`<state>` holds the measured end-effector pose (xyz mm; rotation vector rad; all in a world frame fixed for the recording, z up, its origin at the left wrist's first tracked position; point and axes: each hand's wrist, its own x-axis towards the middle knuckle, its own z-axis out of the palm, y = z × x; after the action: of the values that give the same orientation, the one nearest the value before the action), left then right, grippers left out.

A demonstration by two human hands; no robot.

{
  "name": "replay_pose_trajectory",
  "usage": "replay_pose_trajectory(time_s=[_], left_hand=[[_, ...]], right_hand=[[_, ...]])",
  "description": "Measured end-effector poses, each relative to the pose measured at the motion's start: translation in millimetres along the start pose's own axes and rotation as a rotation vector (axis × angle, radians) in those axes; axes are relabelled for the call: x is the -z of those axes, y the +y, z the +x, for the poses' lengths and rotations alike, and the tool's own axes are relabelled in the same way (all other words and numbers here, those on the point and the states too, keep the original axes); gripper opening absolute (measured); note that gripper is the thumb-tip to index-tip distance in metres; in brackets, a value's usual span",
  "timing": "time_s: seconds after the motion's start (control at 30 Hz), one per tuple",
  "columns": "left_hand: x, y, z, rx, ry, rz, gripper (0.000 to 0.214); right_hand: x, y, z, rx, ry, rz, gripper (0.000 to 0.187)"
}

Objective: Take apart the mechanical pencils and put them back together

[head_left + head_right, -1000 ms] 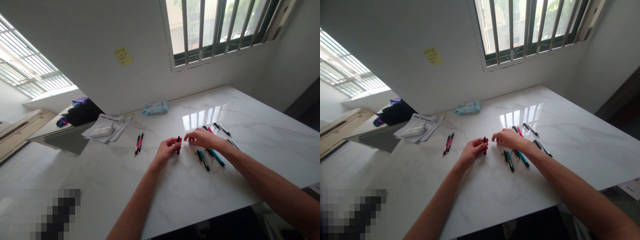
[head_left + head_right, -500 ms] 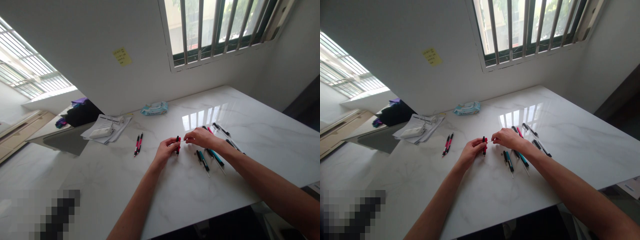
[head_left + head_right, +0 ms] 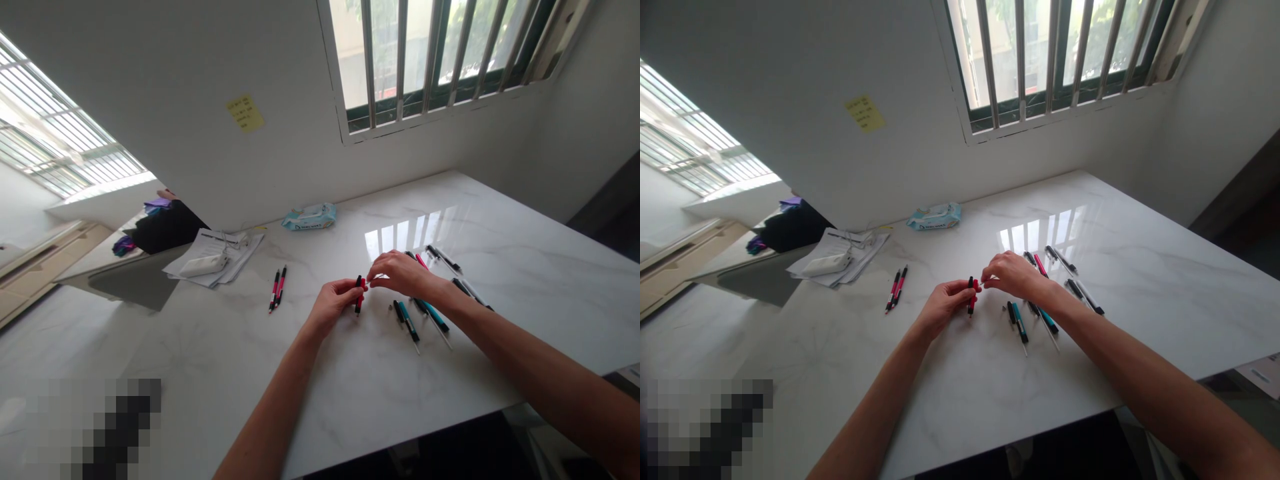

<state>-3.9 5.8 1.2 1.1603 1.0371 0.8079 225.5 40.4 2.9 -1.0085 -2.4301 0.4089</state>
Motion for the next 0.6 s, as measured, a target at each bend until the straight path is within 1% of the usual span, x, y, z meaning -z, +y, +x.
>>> replay_pose_trajectory(time_s=[0.07, 0.2, 0.27, 0.3, 0.37, 0.43, 0.5, 0.6], left_hand=[[1.3, -0.6, 1.0, -0.006, 0.022, -0.001, 0.040], [7.7, 1.5, 3.2, -0.033, 0.114, -0.053, 0.042], [11.2, 4.3, 3.9, -0.038, 0.172, -0.091, 0.042], [12.6, 5.7, 4.1, -0.040, 0.198, -0.110, 0.043], [14.2, 8.1, 4.1, -0.045, 0.227, -0.145, 0.043], [13.9, 9.5, 3.8, -0.058, 0.229, -0.173, 0.043], [12.3, 9.8, 3.1, -0.068, 0.213, -0.183, 0.043], [9.0, 9.5, 1.5, -0.068, 0.183, -0.176, 0.044]], right_hand=[[2.1, 4.9, -1.6, -0.011, 0.060, -0.005, 0.012], [12.1, 15.3, -6.9, -0.178, 0.247, -0.079, 0.029], [17.0, 17.0, -8.2, -0.284, 0.335, -0.049, 0.026], [18.2, 16.8, -8.2, -0.342, 0.356, 0.005, 0.024], [17.4, 15.1, -6.8, -0.447, 0.332, 0.167, 0.026], [12.2, 12.8, -4.3, -0.505, 0.258, 0.362, 0.034], [4.6, 10.3, -1.5, -0.516, 0.198, 0.556, 0.042], [-5.9, 4.8, 2.0, -0.497, 0.176, 0.828, 0.046]])
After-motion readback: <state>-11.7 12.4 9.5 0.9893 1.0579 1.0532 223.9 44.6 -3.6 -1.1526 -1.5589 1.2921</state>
